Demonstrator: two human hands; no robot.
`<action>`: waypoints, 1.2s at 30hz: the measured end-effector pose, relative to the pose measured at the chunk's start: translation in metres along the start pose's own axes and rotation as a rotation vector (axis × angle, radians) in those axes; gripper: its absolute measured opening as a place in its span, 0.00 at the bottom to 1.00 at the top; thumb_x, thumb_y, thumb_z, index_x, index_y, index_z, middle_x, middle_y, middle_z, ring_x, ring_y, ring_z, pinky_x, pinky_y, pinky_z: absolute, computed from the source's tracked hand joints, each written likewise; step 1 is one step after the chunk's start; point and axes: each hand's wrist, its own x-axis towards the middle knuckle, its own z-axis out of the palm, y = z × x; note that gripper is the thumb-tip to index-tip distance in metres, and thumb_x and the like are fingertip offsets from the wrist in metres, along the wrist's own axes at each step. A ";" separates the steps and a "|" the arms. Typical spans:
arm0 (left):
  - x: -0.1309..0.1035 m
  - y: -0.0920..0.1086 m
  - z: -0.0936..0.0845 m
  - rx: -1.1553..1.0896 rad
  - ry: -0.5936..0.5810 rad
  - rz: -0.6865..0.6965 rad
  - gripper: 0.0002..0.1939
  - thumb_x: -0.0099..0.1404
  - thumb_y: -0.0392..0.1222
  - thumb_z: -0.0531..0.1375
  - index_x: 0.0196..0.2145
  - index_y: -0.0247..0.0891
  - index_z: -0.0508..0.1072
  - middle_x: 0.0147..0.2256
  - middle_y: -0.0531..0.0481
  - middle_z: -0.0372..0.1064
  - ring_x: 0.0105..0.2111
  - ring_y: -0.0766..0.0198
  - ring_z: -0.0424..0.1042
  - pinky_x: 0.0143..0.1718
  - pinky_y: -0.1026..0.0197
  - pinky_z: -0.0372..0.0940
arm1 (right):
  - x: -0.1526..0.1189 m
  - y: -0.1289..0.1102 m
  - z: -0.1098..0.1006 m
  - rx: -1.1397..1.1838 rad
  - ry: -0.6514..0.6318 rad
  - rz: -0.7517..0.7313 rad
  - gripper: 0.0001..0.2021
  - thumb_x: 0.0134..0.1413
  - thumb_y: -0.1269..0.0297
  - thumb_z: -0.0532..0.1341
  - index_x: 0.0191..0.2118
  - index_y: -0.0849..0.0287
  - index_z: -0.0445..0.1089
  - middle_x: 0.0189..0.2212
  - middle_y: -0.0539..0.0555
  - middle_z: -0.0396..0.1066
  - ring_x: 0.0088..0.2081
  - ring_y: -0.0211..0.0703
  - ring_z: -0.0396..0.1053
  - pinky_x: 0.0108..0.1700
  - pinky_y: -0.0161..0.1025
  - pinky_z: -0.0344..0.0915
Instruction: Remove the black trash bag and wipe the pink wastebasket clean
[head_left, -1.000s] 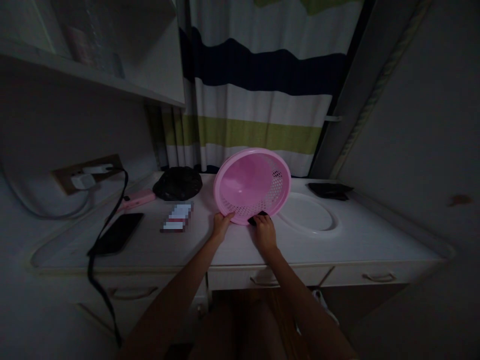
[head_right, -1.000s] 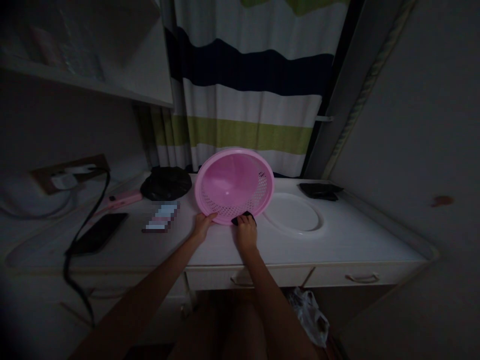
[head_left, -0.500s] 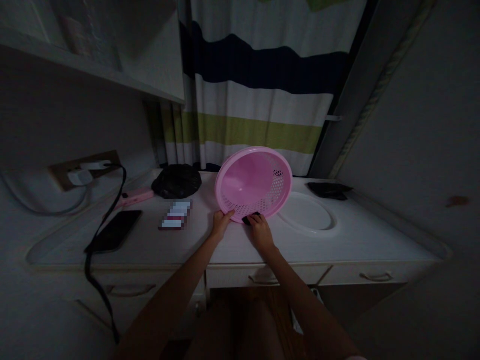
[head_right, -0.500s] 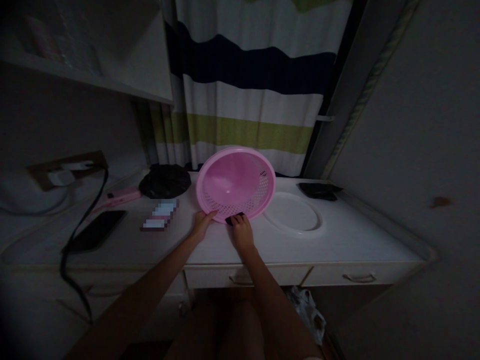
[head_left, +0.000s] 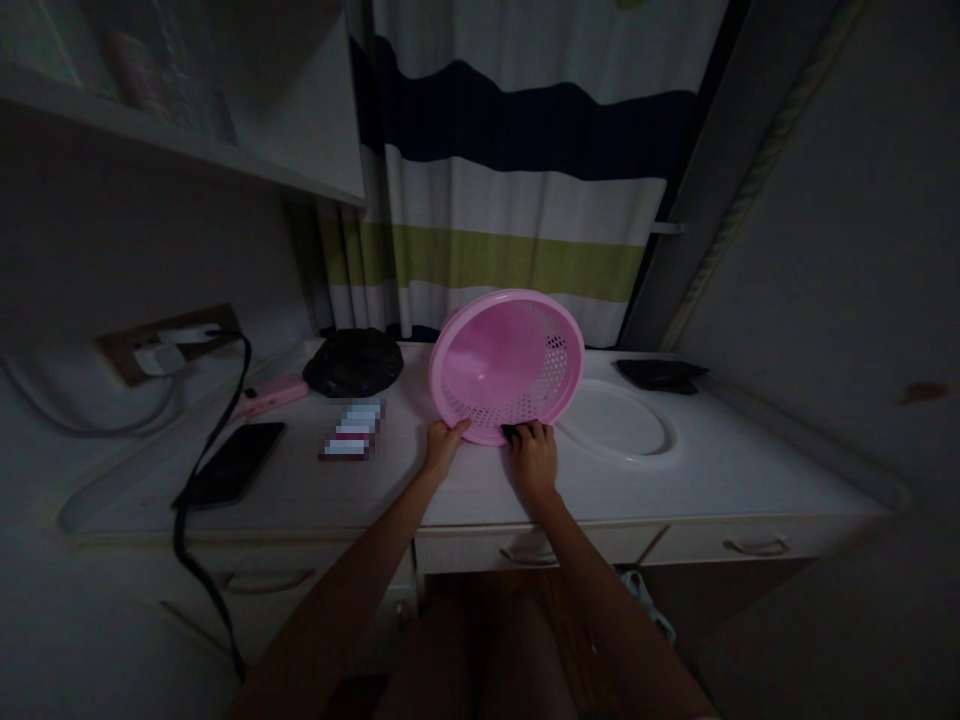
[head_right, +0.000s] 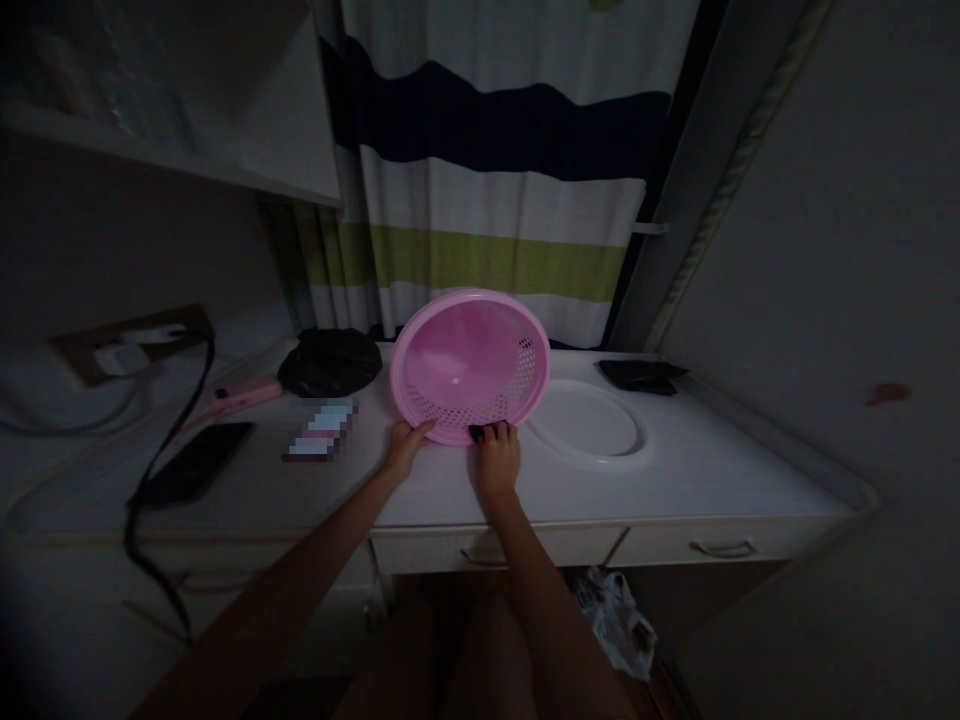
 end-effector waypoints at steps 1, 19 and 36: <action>0.000 0.001 0.000 -0.007 0.008 -0.007 0.19 0.43 0.43 0.65 0.32 0.28 0.75 0.32 0.41 0.73 0.33 0.55 0.71 0.34 0.56 0.67 | 0.000 -0.001 0.000 0.009 -0.007 -0.022 0.11 0.52 0.72 0.52 0.38 0.63 0.70 0.38 0.61 0.66 0.43 0.49 0.56 0.47 0.44 0.55; -0.005 0.012 0.003 0.013 0.043 -0.037 0.16 0.42 0.41 0.64 0.30 0.29 0.75 0.28 0.44 0.73 0.29 0.58 0.71 0.29 0.60 0.66 | -0.002 -0.002 0.011 0.259 -0.122 -0.361 0.17 0.52 0.74 0.53 0.48 0.64 0.66 0.44 0.59 0.67 0.47 0.46 0.57 0.52 0.46 0.57; -0.007 0.015 0.003 -0.119 0.016 -0.119 0.14 0.39 0.39 0.65 0.26 0.28 0.73 0.24 0.47 0.72 0.25 0.62 0.69 0.29 0.60 0.66 | 0.003 -0.007 0.019 0.271 -0.111 -0.368 0.13 0.52 0.72 0.55 0.44 0.64 0.70 0.41 0.60 0.70 0.44 0.46 0.60 0.49 0.45 0.60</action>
